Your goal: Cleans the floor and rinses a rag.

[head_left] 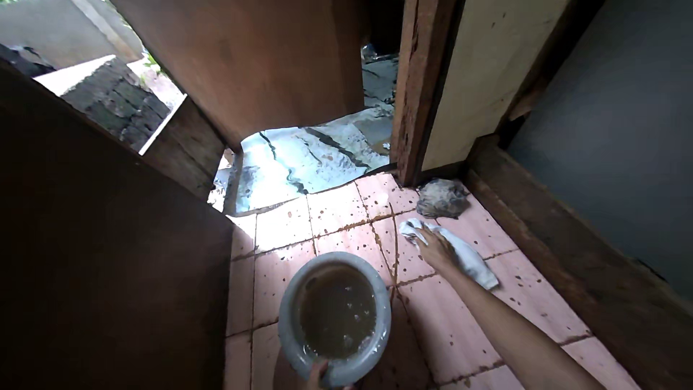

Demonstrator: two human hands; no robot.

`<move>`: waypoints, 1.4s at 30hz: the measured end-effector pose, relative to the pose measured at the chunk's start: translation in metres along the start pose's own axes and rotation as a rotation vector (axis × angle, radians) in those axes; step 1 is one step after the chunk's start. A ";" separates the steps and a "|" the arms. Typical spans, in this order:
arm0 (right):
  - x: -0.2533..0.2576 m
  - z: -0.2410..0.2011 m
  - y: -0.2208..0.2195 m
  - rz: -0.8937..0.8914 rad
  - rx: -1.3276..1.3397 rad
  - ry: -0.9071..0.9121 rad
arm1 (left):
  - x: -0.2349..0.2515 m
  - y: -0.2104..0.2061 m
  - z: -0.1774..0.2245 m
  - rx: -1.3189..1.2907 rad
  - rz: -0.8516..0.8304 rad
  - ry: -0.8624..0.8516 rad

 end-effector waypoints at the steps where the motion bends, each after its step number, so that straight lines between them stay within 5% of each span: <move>1: 0.005 -0.008 -0.004 -0.061 -0.022 0.019 | 0.004 0.000 0.004 0.008 -0.001 -0.031; 14: -0.053 -0.028 -0.049 -0.390 -0.238 0.322 | 0.050 -0.015 0.056 -0.011 -0.074 -0.111; 23: -0.131 -0.031 -0.081 -0.529 -0.201 0.332 | 0.035 0.009 0.030 -0.007 -0.232 -0.098; 35: -0.177 -0.033 -0.087 -0.833 0.268 0.205 | 0.024 0.054 -0.007 -0.034 -0.205 -0.070; 42: -0.206 -0.028 -0.095 -0.831 0.418 0.188 | 0.018 0.072 -0.018 -0.067 -0.169 -0.055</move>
Point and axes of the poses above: each hand's wrist, its own x-axis towards the middle knuckle, its own y-axis out of the back of the hand, z = x × y, the point moved 4 cm from there along x, towards the middle knuckle, and after that the axes turned 5 degrees about -y, right-handed, at the moved point
